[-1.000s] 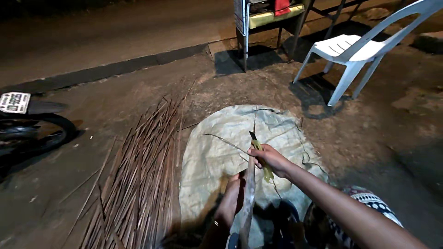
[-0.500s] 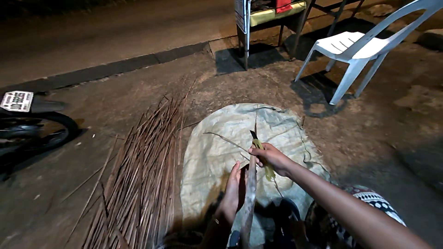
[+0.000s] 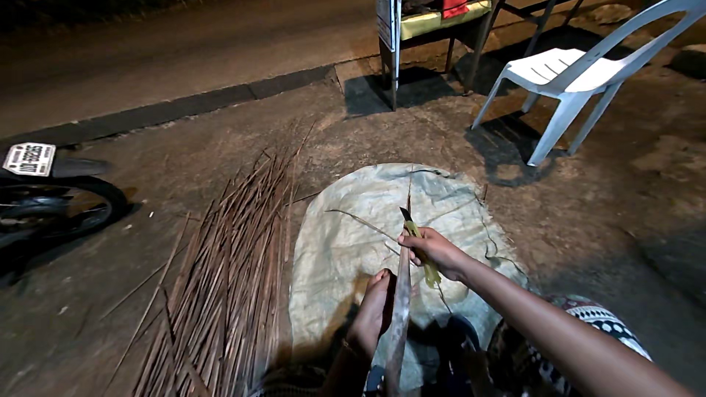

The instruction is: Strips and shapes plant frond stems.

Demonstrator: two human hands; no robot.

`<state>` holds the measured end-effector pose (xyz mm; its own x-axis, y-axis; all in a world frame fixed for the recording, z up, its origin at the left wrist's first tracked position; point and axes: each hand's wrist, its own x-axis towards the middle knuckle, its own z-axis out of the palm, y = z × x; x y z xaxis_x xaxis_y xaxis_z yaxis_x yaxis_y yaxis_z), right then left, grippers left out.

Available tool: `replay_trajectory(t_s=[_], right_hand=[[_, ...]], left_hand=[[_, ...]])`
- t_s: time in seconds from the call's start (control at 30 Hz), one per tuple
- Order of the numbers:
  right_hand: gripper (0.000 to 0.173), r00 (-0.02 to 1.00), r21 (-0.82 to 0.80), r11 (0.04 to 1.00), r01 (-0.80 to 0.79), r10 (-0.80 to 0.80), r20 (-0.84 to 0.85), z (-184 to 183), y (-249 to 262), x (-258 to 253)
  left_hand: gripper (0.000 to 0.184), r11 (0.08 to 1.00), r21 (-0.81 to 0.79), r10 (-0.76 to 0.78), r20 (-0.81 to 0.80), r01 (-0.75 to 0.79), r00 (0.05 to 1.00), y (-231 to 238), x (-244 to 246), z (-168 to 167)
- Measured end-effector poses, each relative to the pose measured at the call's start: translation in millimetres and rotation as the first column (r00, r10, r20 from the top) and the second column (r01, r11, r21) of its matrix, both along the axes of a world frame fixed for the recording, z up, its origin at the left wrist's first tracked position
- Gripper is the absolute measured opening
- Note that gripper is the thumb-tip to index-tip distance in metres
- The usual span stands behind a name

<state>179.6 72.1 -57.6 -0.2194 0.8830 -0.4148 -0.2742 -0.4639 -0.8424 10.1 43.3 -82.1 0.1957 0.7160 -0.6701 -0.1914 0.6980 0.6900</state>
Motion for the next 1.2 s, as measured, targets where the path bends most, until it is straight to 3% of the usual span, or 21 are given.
replay_trajectory(t_s=[0.33,0.47,0.6,0.8,0.97,1.2], right_hand=[[0.014,1.000,0.005,1.000,-0.005,0.005,0.015,-0.6,-0.3,-0.4],[0.013,1.000,0.008,1.000,-0.005,0.005,0.025,-0.4,-0.3,-0.2],[0.015,1.000,0.015,1.000,-0.016,0.016,0.021,-2.0,0.3,0.1],[0.016,0.999,0.005,1.000,-0.020,0.020,0.029,-0.1,0.4,0.5],[0.014,0.998,0.028,0.999,-0.039,0.037,0.054,-3.5,1.9,2.0],[0.013,0.993,0.033,0.999,-0.025,0.021,0.113,-6.6,6.0,3.9]], left_hand=[[0.039,0.988,-0.109,-0.117,-0.080,0.108,0.990,1.4,-3.4,1.6],[0.029,0.991,-0.025,-0.137,-0.103,0.135,0.985,-1.9,-4.7,-0.8],[0.032,0.995,-0.026,-0.100,-0.012,0.099,0.995,-2.4,-3.2,-3.9],[0.056,0.990,-0.122,-0.073,0.004,0.073,0.997,3.3,1.8,4.1],[0.070,0.969,-0.011,-0.244,0.088,0.246,0.966,4.6,-1.1,9.4],[0.049,0.937,0.139,-0.334,0.081,0.321,0.939,2.4,-5.6,37.7]])
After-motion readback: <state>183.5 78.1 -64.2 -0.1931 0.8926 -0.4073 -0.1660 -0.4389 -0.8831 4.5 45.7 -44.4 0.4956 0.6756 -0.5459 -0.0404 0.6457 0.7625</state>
